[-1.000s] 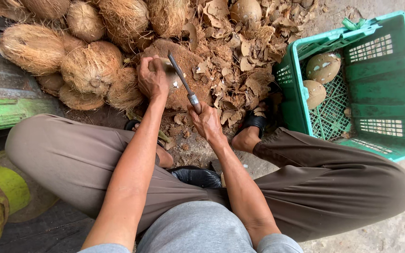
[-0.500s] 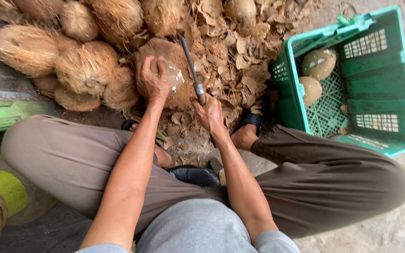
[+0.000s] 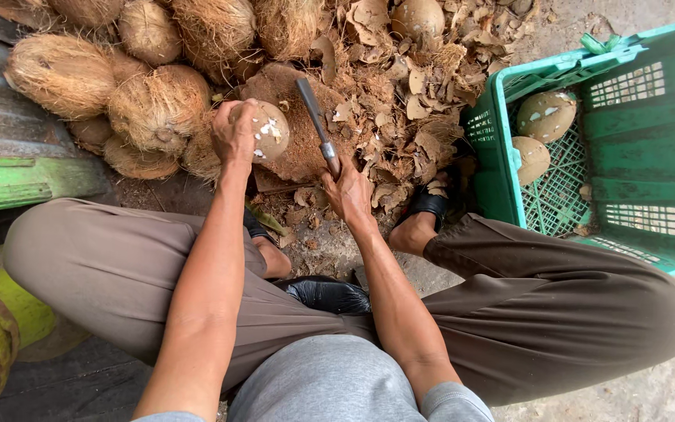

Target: The person sits on the ground and uses a cleaver to chop the fibrous husk off coconuts, rotating each coconut to trim different sides, then places the trimmed coconuts into a green plastic crate beside them.

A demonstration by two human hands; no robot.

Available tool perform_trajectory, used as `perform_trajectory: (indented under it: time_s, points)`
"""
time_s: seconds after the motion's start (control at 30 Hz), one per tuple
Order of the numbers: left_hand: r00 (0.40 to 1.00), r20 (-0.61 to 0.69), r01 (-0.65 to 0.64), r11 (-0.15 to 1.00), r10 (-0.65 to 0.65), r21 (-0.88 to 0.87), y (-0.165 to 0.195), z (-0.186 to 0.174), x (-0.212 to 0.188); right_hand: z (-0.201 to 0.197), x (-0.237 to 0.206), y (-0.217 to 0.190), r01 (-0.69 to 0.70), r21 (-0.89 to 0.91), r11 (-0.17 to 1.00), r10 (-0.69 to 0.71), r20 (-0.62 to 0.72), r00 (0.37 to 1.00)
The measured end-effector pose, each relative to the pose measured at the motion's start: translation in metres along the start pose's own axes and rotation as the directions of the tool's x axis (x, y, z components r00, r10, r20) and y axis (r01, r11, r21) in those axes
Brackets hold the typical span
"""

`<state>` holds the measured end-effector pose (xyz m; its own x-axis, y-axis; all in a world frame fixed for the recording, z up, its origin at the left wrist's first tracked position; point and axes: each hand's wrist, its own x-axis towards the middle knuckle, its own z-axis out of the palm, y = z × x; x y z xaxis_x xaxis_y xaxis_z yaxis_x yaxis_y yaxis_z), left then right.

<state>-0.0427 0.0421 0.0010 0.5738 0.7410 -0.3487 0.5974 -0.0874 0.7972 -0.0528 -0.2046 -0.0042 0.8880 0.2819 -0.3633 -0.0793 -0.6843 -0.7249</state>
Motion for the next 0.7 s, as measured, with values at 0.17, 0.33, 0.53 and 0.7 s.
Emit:
perform_trajectory:
  time_s: [0.17,0.33,0.53,0.7]
  points:
    - [0.998,0.009,0.061,0.996,-0.061,-0.064,-0.005,0.003,-0.011,0.009,0.001,-0.003,0.167,-0.205,0.964,-0.181,-0.049,0.982]
    - [0.997,-0.046,-0.075,0.946,0.064,-0.315,-0.014,0.009,-0.013,0.006,0.005,-0.01,0.256,-0.31,0.915,-0.301,-0.105,0.948]
    - [0.954,0.087,-0.223,0.873,0.287,-0.433,0.032,0.037,-0.045,-0.022,0.001,-0.047,0.087,0.666,0.741,-0.135,0.022,0.991]
    - [0.826,0.253,-0.421,0.849,0.504,-0.318,0.091,0.068,-0.115,-0.073,-0.001,-0.058,0.156,0.921,0.356,-0.032,-0.155,0.987]
